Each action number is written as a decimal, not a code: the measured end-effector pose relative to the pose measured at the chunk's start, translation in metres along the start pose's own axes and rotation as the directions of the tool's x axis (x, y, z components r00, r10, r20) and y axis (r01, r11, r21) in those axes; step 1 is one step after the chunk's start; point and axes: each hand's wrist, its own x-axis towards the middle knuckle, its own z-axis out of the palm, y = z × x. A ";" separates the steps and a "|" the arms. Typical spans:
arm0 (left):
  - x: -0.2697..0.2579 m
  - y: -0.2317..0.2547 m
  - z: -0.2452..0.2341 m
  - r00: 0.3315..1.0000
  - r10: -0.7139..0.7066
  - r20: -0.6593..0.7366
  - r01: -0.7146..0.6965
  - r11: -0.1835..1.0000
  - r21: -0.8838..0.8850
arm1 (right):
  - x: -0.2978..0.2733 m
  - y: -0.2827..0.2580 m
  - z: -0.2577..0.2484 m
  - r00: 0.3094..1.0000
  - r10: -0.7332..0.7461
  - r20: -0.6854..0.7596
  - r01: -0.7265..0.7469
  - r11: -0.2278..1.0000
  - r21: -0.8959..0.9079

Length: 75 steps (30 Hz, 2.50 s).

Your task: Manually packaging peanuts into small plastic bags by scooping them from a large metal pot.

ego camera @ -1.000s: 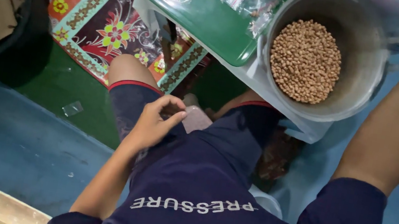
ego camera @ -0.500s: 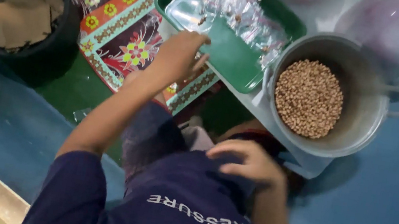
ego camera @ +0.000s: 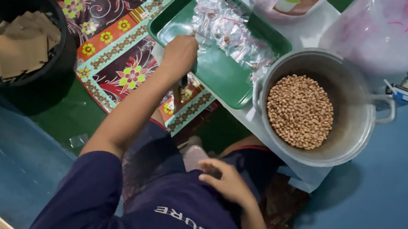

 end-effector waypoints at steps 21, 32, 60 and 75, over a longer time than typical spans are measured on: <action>-0.209 0.047 -0.079 0.794 0.021 0.608 0.594 0.189 -0.782 | 0.064 0.012 0.022 0.835 0.034 -0.550 0.314 0.791 0.525; -0.189 0.060 -0.129 0.805 0.336 0.489 0.383 0.334 -0.861 | 0.049 0.000 0.009 0.790 -0.181 -0.586 0.189 0.981 -0.047; -0.195 0.068 -0.107 0.818 0.304 0.488 0.255 0.569 -0.782 | 0.041 -0.015 0.006 0.795 -0.401 -0.454 0.247 0.899 -0.361; -0.198 0.071 -0.088 0.790 0.227 0.569 0.437 0.443 -0.783 | 0.053 0.028 0.016 0.843 -0.089 -0.530 0.197 0.969 0.151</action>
